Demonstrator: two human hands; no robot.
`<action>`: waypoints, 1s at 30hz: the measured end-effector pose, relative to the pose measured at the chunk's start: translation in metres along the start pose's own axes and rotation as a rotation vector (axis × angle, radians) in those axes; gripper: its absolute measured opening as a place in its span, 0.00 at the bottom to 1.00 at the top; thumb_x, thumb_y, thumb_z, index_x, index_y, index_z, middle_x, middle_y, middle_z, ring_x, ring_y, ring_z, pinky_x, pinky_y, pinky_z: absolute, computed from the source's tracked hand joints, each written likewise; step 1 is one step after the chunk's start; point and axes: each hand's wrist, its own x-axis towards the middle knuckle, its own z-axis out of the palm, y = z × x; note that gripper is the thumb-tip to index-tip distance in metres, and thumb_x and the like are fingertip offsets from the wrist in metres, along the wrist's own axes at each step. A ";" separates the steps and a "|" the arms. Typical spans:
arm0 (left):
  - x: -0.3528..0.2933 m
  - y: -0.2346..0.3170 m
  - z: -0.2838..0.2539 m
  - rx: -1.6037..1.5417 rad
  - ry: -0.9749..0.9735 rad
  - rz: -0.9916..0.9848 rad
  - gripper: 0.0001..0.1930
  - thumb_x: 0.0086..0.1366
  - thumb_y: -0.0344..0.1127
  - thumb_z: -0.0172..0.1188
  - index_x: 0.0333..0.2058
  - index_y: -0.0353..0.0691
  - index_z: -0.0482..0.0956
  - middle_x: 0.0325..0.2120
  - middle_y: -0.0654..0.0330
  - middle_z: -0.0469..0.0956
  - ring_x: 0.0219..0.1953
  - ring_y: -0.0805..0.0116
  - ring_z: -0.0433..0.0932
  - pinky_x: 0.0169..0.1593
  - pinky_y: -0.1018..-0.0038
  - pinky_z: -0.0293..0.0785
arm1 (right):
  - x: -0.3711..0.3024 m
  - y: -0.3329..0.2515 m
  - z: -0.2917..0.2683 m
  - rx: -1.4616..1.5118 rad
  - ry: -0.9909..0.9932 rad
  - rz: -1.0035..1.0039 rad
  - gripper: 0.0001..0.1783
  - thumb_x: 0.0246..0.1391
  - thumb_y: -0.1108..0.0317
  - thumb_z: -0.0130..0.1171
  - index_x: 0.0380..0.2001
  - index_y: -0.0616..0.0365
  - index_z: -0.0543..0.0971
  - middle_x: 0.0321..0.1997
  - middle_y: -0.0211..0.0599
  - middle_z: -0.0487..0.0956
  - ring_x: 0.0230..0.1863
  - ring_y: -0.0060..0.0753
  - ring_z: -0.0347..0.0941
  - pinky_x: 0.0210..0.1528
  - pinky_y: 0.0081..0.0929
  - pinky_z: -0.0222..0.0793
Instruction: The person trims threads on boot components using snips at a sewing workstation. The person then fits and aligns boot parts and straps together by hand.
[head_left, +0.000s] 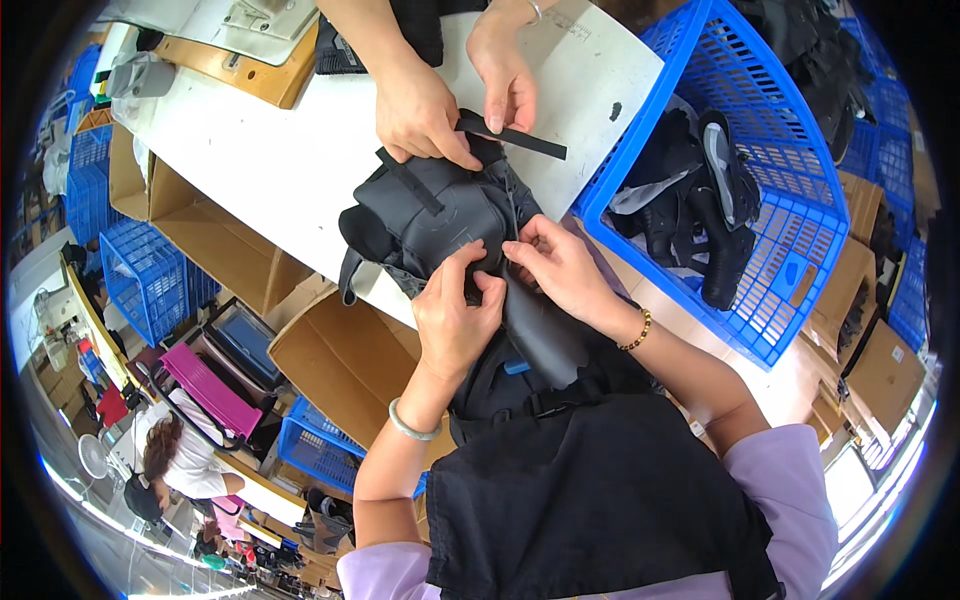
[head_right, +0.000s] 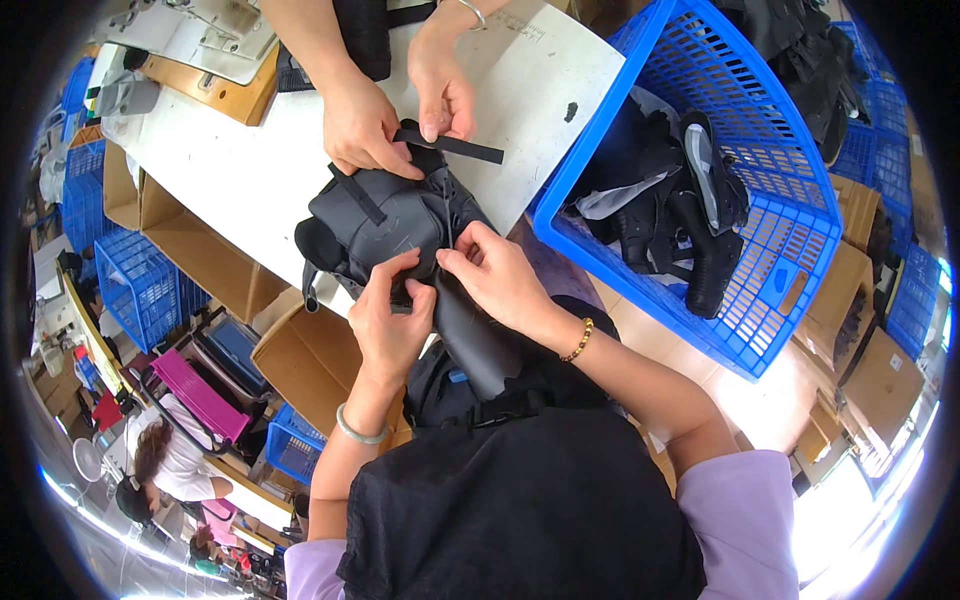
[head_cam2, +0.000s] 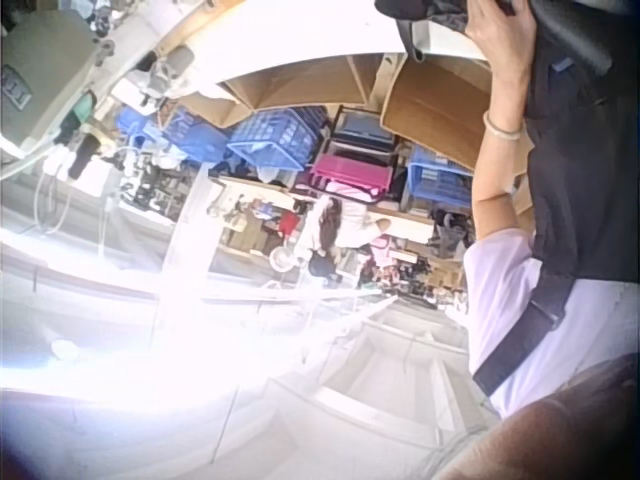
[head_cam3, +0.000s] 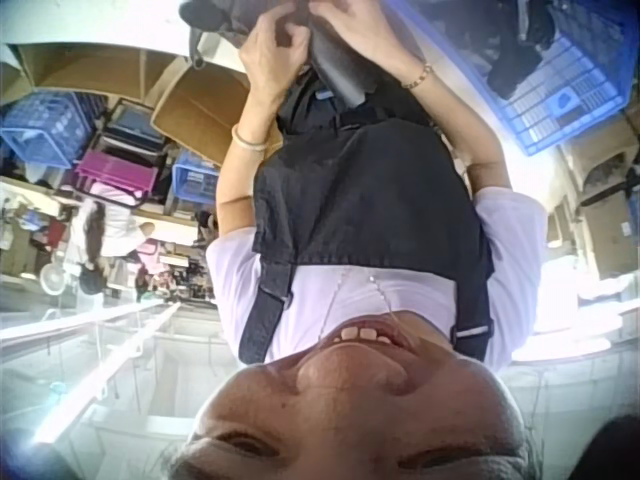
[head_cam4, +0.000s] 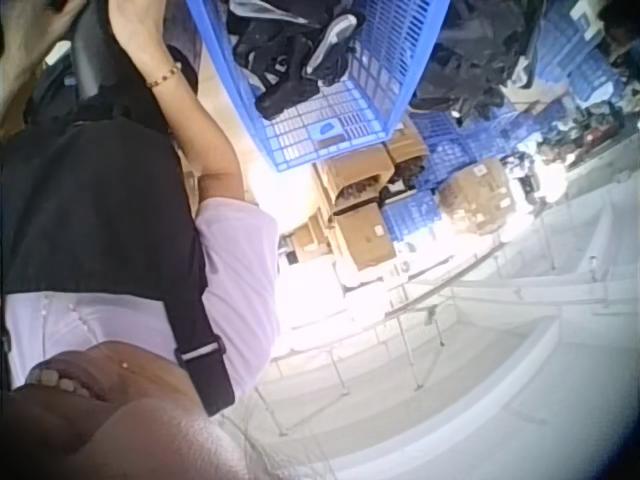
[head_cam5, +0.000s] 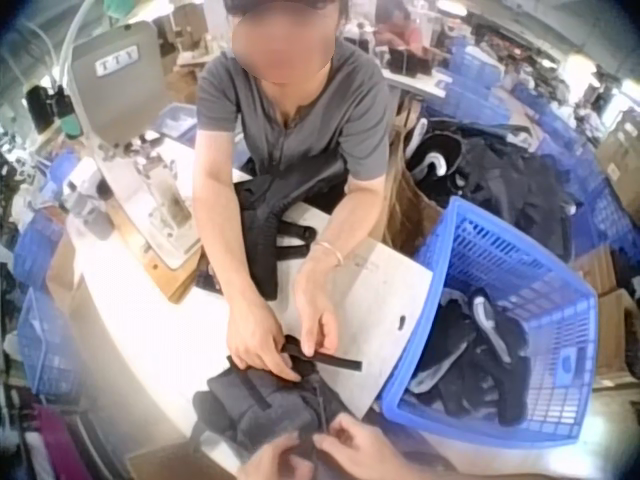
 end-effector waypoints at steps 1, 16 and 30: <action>0.000 0.001 -0.001 0.000 0.000 0.000 0.12 0.48 0.22 0.57 0.34 0.35 0.76 0.31 0.55 0.81 0.33 0.61 0.81 0.37 0.74 0.77 | 0.000 0.001 0.000 0.006 -0.005 -0.007 0.14 0.54 0.63 0.57 0.26 0.63 0.70 0.17 0.30 0.69 0.20 0.15 0.63 0.24 0.19 0.61; -0.007 -0.005 -0.011 -0.092 -0.034 -0.064 0.09 0.51 0.21 0.58 0.33 0.31 0.75 0.37 0.53 0.80 0.39 0.62 0.81 0.43 0.75 0.75 | 0.000 0.002 0.004 -0.011 -0.034 -0.060 0.13 0.55 0.64 0.56 0.26 0.63 0.68 0.18 0.31 0.69 0.20 0.16 0.62 0.23 0.21 0.60; -0.015 -0.008 -0.011 -0.176 0.024 -0.046 0.13 0.47 0.18 0.61 0.34 0.37 0.79 0.33 0.56 0.72 0.36 0.64 0.77 0.39 0.74 0.74 | -0.002 -0.005 0.006 -0.025 -0.033 -0.040 0.13 0.56 0.65 0.55 0.27 0.64 0.69 0.20 0.31 0.70 0.21 0.14 0.63 0.24 0.18 0.60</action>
